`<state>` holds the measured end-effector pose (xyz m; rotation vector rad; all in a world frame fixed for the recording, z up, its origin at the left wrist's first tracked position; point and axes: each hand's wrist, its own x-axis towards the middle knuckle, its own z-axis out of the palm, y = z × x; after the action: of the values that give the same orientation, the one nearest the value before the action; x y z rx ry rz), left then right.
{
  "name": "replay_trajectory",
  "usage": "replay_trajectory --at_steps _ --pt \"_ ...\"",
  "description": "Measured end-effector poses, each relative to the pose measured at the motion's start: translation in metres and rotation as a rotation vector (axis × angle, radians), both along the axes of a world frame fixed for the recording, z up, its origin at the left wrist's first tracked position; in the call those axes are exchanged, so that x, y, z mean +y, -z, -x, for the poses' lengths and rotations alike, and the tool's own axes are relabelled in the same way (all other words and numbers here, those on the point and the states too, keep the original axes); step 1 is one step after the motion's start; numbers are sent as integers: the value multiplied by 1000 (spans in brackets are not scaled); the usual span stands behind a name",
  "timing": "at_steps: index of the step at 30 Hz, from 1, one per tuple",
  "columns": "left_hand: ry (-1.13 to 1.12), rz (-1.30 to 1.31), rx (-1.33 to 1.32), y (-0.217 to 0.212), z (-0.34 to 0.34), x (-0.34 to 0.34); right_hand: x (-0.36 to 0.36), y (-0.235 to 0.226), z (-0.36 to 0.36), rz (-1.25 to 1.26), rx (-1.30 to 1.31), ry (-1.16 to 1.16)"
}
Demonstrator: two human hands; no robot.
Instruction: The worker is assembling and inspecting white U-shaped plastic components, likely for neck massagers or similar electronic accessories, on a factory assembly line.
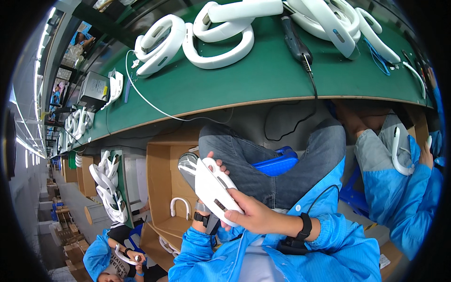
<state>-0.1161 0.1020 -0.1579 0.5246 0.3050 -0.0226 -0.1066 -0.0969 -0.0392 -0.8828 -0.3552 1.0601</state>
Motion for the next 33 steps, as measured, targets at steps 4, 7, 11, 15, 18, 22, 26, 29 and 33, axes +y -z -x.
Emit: replay_trajectory --at_steps 4,7,11,15,18,22,26,29,33 --pt "-20 -43 134 6 5 5 2 18 1 -26 -50 20" --pt "-37 -32 214 -3 5 -1 1 20 1 -57 47 60" --pt "-47 -59 257 -6 5 0 -1 13 0 7 72 36" --pt "-41 -75 234 -7 5 0 2 5 0 32 66 78" --pt "-41 -71 225 -4 4 0 2 5 1 30 78 86" --pt "-42 -32 215 -2 5 0 2 9 3 16 68 83" --pt "-44 -14 203 6 7 2 1 9 3 15 59 72" --pt "-70 31 151 19 7 5 0 5 0 55 26 42" --pt "-41 -15 121 16 3 5 1 7 1 41 14 36"
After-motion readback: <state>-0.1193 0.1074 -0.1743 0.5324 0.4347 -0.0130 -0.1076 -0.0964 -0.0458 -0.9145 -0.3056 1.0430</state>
